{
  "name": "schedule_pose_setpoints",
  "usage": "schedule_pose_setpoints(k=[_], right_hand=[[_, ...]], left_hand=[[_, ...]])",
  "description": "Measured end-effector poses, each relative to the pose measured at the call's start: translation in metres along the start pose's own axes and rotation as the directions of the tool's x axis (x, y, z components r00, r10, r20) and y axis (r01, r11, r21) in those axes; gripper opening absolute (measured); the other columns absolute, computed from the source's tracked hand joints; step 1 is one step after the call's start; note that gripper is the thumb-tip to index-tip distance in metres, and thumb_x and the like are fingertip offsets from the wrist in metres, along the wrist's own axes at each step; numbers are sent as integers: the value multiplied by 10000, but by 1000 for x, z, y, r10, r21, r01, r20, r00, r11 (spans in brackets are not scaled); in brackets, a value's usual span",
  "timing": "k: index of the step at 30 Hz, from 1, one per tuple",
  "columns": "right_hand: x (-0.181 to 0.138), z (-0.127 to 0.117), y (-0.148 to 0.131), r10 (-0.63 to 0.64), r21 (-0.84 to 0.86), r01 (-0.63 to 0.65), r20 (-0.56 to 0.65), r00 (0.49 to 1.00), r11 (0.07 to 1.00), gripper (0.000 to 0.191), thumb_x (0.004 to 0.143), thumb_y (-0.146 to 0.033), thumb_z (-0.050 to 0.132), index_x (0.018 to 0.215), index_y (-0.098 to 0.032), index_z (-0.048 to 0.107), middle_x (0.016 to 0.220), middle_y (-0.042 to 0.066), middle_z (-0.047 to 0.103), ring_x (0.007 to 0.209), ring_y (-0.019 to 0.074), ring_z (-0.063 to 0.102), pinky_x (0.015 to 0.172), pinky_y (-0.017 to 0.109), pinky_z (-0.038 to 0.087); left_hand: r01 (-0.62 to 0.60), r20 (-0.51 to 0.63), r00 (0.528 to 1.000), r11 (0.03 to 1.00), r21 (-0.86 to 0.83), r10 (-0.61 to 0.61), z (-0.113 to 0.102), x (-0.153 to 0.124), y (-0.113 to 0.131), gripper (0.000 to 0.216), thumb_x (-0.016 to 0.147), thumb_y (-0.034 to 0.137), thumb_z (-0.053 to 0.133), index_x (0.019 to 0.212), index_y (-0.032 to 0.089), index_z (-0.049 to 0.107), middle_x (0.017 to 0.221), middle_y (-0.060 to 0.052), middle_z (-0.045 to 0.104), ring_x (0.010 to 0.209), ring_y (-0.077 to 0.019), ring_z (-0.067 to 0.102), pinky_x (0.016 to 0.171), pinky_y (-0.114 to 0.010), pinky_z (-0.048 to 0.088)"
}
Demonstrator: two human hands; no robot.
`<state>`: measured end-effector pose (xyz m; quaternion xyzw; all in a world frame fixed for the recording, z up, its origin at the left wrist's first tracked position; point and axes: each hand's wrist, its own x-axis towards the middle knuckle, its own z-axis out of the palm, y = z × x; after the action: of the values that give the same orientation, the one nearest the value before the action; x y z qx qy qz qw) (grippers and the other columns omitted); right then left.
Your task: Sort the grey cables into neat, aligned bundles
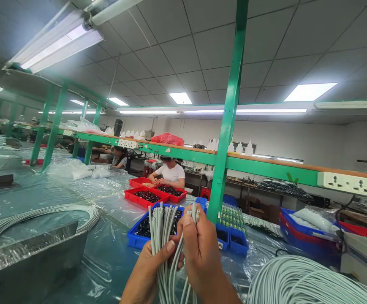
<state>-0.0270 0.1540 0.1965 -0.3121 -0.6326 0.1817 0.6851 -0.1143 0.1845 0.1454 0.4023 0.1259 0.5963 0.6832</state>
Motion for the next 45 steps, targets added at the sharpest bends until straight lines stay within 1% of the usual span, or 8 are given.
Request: schedule_pose_setpoints(k=[3, 8, 14, 22, 25, 30, 35, 45], right_hand=[[1, 2, 0, -21, -55, 22, 6, 1000, 998, 325, 854, -500, 403, 807, -199, 516, 520, -70, 355, 445, 76, 341, 418, 187, 321], [-2, 3, -8, 131, -21, -131, -10, 991, 991, 430, 782, -523, 521, 1027, -175, 583, 437, -83, 390, 343, 87, 380, 333, 202, 329], [6, -6, -1, 36, -100, -48, -123, 992, 994, 349, 737, -483, 601, 912, -186, 661, 602, -4, 599, 554, 145, 550, 503, 243, 460], [6, -6, -6, -11, -150, -33, -281, 960, 988, 294, 696, -461, 641, 778, -179, 659, 505, -38, 516, 447, 101, 445, 420, 215, 385], [6, -5, -9, 25, -125, -57, -241, 970, 990, 276, 694, -464, 644, 731, -190, 633, 557, -24, 566, 468, 105, 488, 409, 204, 397], [5, -4, -10, 144, 32, -142, -62, 988, 989, 246, 700, -433, 654, 757, -195, 639, 530, -35, 592, 388, 97, 506, 403, 210, 448], [5, -6, -3, 96, 15, -95, -53, 994, 995, 265, 646, -423, 702, 741, -177, 679, 548, -10, 627, 462, 135, 568, 437, 222, 488], [8, -10, 3, -41, -74, 36, -67, 997, 997, 247, 683, -424, 668, 687, -180, 701, 495, 4, 617, 407, 155, 554, 337, 239, 468]], left_hand=[[-30, 4, 1000, 997, 65, 30, -2, 1, -1, 329, 523, 369, 806, 689, 102, 708, 484, -50, 644, 422, -89, 549, 450, -160, 415], [-52, 12, 999, 993, 106, 51, -1, 0, -1, 331, 542, 371, 793, 704, 96, 703, 481, -49, 643, 407, -85, 541, 439, -161, 414], [-49, -34, 998, 993, 111, 53, 3, -1, 0, 342, 531, 377, 797, 686, 89, 697, 452, -32, 620, 367, -62, 511, 407, -140, 372], [-49, 8, 999, 992, 114, 49, 0, 2, -1, 368, 534, 402, 793, 708, 92, 700, 456, -35, 624, 340, -54, 493, 376, -137, 344], [-91, -23, 995, 993, 75, 93, 3, 0, -1, 384, 534, 429, 785, 730, 108, 704, 456, -23, 619, 347, -49, 488, 386, -133, 345], [-95, -42, 994, 989, 114, 100, 5, -2, -1, 382, 577, 442, 756, 732, 97, 702, 431, -15, 593, 318, -17, 417, 369, -121, 259], [-87, -23, 995, 982, 165, 92, 0, 0, -4, 422, 567, 477, 747, 715, 85, 701, 382, -10, 552, 282, -6, 332, 343, -135, 164], [-47, -23, 998, 984, 170, 52, 5, -3, 1, 448, 508, 489, 772, 670, 81, 682, 384, -24, 571, 282, -22, 371, 340, -141, 203]])
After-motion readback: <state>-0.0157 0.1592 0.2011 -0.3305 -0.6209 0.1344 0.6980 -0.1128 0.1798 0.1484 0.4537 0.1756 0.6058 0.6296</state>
